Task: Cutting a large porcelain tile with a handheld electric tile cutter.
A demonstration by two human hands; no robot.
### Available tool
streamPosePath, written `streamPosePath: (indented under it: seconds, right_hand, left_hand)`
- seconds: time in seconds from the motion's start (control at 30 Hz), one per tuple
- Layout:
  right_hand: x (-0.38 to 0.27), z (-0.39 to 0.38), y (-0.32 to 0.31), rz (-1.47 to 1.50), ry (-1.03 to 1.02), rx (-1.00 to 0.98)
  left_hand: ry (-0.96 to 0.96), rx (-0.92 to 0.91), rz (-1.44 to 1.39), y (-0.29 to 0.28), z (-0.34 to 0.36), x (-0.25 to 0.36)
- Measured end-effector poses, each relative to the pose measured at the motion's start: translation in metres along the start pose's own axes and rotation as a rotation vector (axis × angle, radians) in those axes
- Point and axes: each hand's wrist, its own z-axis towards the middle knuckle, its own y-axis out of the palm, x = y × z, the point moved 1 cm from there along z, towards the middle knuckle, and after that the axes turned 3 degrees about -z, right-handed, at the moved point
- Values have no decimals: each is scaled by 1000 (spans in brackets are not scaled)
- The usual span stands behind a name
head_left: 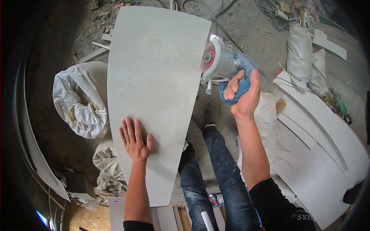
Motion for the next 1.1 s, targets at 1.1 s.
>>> streamPosePath:
  seconds: [1.1]
  right_hand:
    - [4,-13,-1,-16,-1,9]
  left_hand:
    - [-4,5,-13,-2,-1,0]
